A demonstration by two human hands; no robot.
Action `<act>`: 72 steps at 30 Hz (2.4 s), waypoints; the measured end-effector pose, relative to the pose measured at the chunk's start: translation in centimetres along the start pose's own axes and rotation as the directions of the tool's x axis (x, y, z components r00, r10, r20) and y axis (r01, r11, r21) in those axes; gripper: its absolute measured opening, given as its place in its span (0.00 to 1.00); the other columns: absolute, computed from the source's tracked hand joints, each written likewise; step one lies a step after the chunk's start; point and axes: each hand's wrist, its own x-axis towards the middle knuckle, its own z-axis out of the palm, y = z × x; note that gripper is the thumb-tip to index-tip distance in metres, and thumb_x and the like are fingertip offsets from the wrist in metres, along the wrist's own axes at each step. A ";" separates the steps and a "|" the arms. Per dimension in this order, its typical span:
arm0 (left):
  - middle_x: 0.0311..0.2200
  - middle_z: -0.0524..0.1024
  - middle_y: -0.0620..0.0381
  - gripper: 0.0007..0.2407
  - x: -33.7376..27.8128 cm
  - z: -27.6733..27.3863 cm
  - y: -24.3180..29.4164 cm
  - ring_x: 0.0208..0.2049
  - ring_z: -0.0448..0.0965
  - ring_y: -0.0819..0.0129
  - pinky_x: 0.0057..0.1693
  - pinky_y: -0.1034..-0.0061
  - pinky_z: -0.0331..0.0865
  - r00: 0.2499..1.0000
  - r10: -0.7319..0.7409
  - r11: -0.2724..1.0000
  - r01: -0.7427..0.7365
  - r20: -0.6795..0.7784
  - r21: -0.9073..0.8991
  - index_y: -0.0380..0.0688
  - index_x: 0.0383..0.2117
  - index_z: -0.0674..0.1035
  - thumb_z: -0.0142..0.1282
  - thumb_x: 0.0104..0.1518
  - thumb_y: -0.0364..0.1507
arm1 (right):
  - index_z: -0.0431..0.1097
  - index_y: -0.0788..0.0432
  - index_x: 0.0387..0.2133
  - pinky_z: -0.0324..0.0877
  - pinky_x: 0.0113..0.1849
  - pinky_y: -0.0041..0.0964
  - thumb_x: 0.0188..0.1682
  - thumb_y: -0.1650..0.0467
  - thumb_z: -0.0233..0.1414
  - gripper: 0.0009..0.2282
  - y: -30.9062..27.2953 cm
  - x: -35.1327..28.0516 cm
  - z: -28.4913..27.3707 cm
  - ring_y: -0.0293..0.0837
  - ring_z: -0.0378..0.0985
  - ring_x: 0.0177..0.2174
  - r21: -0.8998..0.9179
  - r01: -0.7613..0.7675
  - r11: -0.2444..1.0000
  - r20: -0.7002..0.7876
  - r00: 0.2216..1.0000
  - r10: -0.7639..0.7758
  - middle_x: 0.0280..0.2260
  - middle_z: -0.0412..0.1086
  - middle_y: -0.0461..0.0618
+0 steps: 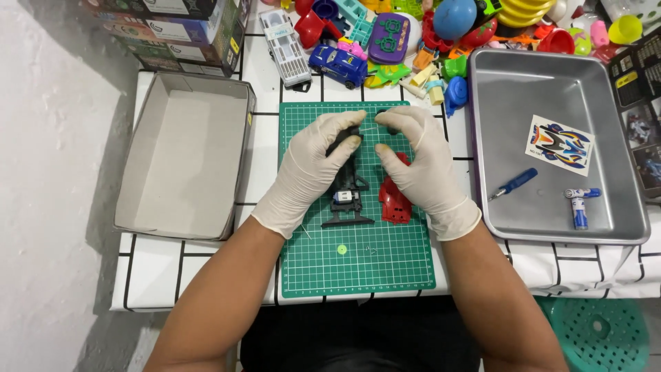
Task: Assembling the internal components of a toy car chassis, including gears and electrical contacts on a cutting mat.
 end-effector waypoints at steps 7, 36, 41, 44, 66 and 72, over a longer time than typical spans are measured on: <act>0.40 0.83 0.57 0.15 0.0 -0.2 0.8 0.44 0.83 0.72 0.56 0.70 0.75 0.999 -0.027 0.998 0.028 0.021 -0.058 0.51 0.55 0.78 0.63 0.62 0.26 | 0.74 0.56 0.50 0.60 0.55 0.52 0.44 0.76 0.66 0.19 -0.1 -0.1 1.9 0.55 0.69 0.50 -0.077 0.191 0.979 -0.002 0.981 -0.192 0.45 0.69 0.54; 0.45 0.77 0.57 0.02 -2.2 -1.7 -1.0 0.57 0.73 0.58 0.66 0.54 0.58 0.942 -0.016 0.428 -0.297 0.336 0.853 0.58 0.28 0.81 0.59 0.53 0.36 | 0.73 0.59 0.45 0.71 0.45 0.46 0.51 0.78 0.60 0.10 2.1 0.0 -0.6 0.52 0.76 0.38 0.033 0.108 0.994 -0.342 0.935 -0.090 0.38 0.72 0.53; 0.37 0.77 0.60 0.02 -4.9 -3.5 -1.9 0.51 0.76 0.62 0.62 0.60 0.62 0.956 0.074 0.367 -0.292 0.285 0.883 0.57 0.24 0.79 0.58 0.51 0.35 | 0.73 0.60 0.45 0.71 0.45 0.46 0.51 0.80 0.59 0.10 1.0 -0.2 -0.9 0.51 0.77 0.37 0.126 0.091 0.988 -0.329 0.943 -0.045 0.38 0.72 0.54; 0.31 0.75 0.63 0.02 -6.9 -3.7 -0.4 0.48 0.77 0.63 0.58 0.63 0.65 0.973 0.100 0.375 -0.231 0.209 0.898 0.56 0.22 0.77 0.58 0.48 0.33 | 0.73 0.58 0.45 0.71 0.47 0.39 0.54 0.77 0.58 0.08 1.6 -0.8 -0.9 0.42 0.76 0.38 0.308 0.037 0.951 -0.332 0.941 0.071 0.38 0.73 0.49; 0.38 0.72 0.53 0.10 -12.1 -0.5 2.6 0.54 0.69 0.52 0.61 0.51 0.59 0.998 0.057 0.580 -0.052 0.023 0.813 0.48 0.43 0.80 0.58 0.59 0.36 | 0.78 0.59 0.42 0.78 0.38 0.42 0.45 0.73 0.63 0.11 -6.5 -17.0 -0.9 0.50 0.82 0.36 -0.010 0.093 0.996 -0.019 0.995 -0.093 0.39 0.78 0.52; 0.53 0.71 0.47 0.22 -13.2 -0.8 3.4 0.65 0.61 0.49 0.71 0.41 0.39 0.985 0.009 0.665 -0.136 0.175 0.734 0.47 0.57 0.73 0.59 0.58 0.40 | 0.76 0.58 0.42 0.77 0.36 0.44 0.46 0.74 0.62 0.10 -7.0 -16.3 -0.3 0.50 0.80 0.34 -0.166 0.136 0.977 -0.015 0.990 -0.140 0.38 0.78 0.50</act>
